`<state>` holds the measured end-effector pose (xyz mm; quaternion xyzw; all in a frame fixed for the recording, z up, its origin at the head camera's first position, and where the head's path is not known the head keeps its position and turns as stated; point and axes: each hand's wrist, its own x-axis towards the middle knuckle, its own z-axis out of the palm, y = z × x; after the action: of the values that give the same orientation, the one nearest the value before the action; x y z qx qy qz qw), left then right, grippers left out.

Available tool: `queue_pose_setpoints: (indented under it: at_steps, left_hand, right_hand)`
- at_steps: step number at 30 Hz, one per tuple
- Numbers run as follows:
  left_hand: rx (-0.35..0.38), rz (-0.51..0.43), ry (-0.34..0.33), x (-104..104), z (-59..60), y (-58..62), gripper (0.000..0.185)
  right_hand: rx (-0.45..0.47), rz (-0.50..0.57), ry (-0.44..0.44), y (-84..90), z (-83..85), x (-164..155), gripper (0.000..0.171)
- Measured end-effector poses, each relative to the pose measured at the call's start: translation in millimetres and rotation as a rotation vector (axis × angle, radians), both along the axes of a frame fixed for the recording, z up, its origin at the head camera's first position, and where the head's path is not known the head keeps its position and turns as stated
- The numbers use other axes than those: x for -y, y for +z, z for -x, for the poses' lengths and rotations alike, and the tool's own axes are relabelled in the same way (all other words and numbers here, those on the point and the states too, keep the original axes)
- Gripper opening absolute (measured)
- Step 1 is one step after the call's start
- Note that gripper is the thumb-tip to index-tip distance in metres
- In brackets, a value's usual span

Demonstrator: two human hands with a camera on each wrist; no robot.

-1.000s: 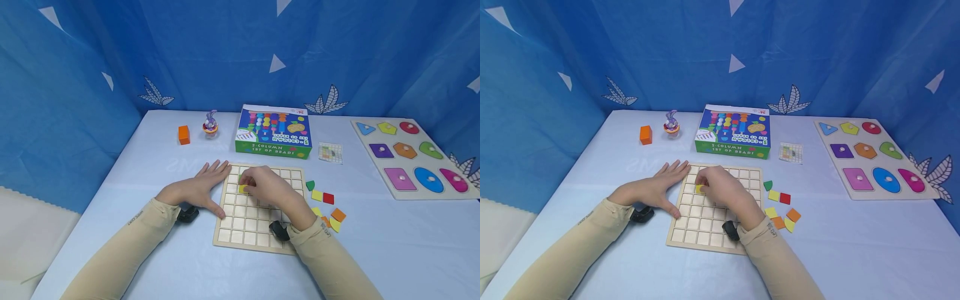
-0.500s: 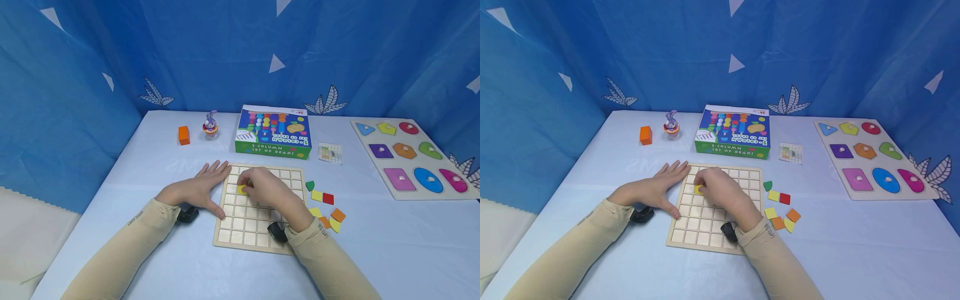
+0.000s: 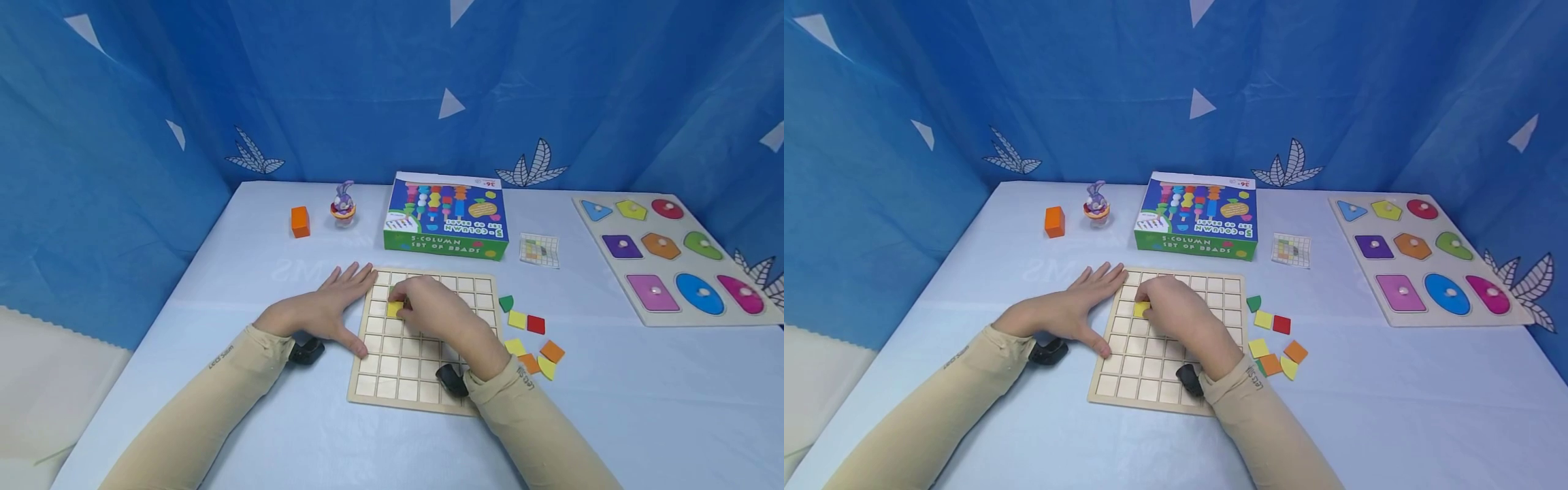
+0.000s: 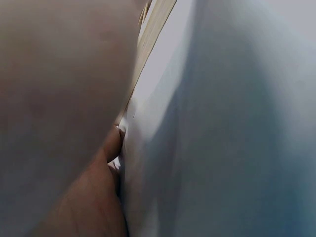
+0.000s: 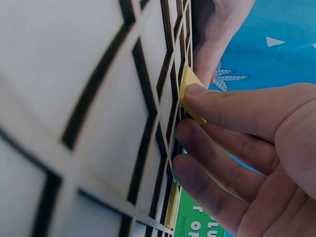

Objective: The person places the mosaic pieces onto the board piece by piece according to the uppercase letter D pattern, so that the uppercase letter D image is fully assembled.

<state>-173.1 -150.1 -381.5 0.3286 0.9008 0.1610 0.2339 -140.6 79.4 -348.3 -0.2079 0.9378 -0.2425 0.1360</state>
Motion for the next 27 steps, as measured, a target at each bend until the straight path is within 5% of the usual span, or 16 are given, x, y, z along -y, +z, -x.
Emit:
queue_pose_setpoints:
  at_steps: [27]
  left_hand:
    - [0.002,-0.009,-0.012,0.8,-0.6,1.2,0.141]
  right_hand:
    - [-0.045,-0.069,0.029,-1.7,-2.4,0.3,0.022]
